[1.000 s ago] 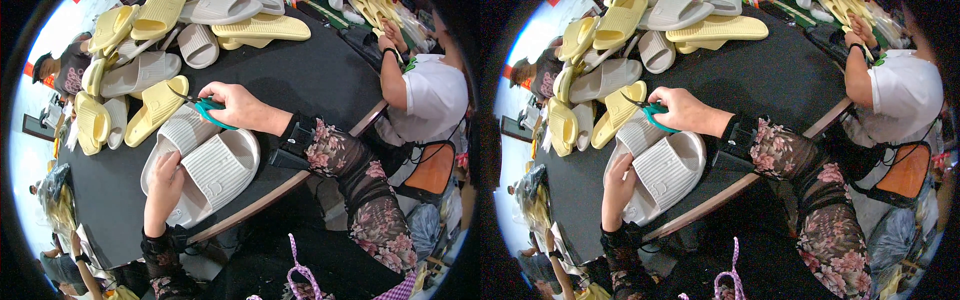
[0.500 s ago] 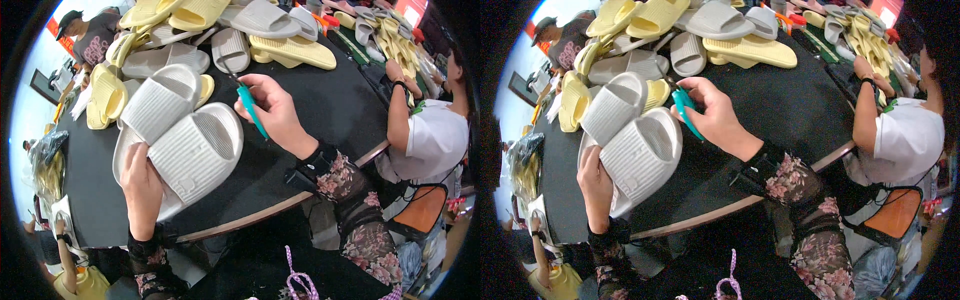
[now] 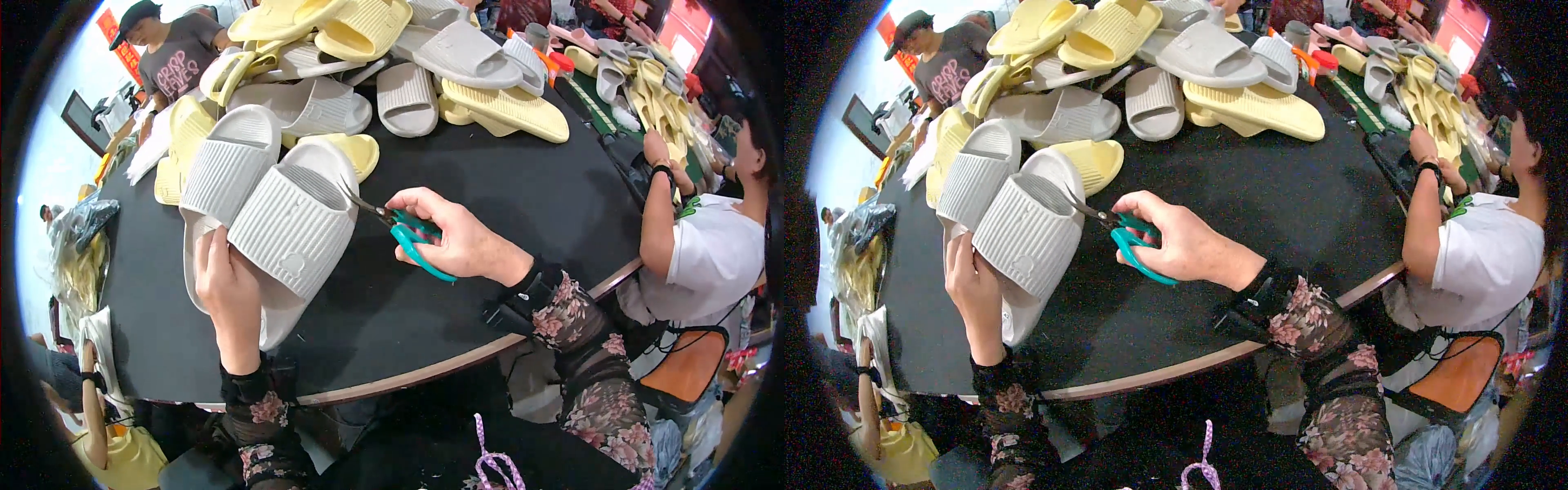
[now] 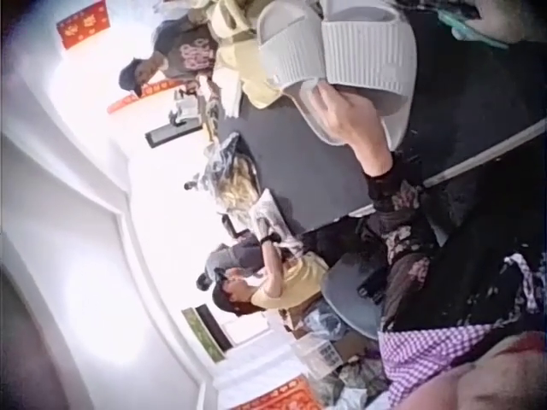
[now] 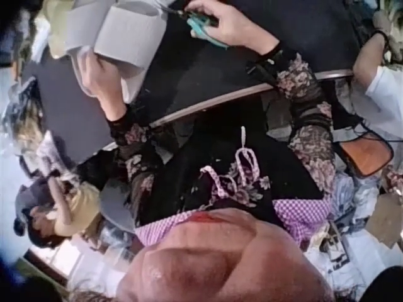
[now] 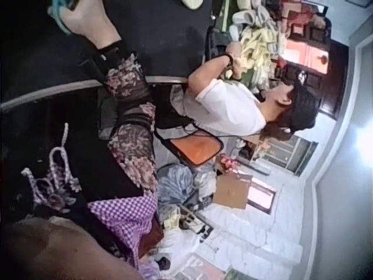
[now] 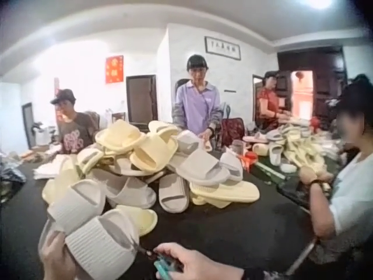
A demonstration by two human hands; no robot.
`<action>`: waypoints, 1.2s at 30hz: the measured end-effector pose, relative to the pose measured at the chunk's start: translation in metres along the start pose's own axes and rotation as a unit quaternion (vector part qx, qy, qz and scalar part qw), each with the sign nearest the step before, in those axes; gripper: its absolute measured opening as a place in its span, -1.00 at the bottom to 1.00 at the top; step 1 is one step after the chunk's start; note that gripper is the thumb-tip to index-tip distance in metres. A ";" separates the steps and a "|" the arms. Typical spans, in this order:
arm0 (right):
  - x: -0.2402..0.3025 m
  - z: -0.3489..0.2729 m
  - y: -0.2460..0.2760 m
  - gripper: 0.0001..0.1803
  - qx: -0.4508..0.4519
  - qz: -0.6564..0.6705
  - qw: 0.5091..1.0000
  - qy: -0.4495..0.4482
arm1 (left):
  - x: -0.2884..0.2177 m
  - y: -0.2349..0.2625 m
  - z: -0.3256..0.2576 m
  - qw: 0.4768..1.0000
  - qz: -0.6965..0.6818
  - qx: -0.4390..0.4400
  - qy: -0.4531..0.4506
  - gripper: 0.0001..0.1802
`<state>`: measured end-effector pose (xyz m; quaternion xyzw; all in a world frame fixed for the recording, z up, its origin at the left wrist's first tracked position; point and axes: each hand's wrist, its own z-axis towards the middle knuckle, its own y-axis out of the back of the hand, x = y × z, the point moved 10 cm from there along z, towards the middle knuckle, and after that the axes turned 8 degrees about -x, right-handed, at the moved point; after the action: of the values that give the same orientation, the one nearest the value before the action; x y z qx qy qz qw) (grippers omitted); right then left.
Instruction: Use scissors to trim excess material or thread from manufactured slide sandals.
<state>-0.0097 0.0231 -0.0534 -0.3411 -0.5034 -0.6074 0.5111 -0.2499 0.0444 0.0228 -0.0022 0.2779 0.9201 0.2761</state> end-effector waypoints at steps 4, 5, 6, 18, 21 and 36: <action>0.006 0.001 -0.007 -0.54 0.011 -0.021 0.999 0.033 | 0.000 0.003 -0.001 1.000 -0.016 0.012 -0.001 -0.72; 0.003 0.000 -0.010 -0.53 0.028 -0.009 1.000 -0.011 | 0.000 0.002 -0.002 1.000 -0.015 0.014 0.003 -0.72; -0.003 -0.001 -0.013 -0.52 0.044 0.004 0.997 -0.056 | -0.002 0.001 -0.002 1.000 -0.019 0.015 -0.005 -0.72; -0.003 -0.002 -0.015 -0.62 0.024 -0.021 1.000 -0.001 | -0.020 -0.012 -0.005 0.996 -0.060 0.061 -0.037 -0.73; -0.008 -0.002 -0.013 -0.62 0.015 0.006 1.000 -0.018 | -0.023 -0.016 -0.007 0.994 -0.064 0.069 -0.047 -0.74; -0.017 -0.003 -0.014 -0.58 0.038 -0.004 0.997 -0.074 | -0.028 -0.022 -0.008 0.988 -0.110 0.099 -0.033 -0.77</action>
<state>-0.0183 0.0243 -0.0741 -0.3641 -0.5638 -0.5629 0.4824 -0.2159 0.0412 0.0089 0.0251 0.3565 0.8516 0.3834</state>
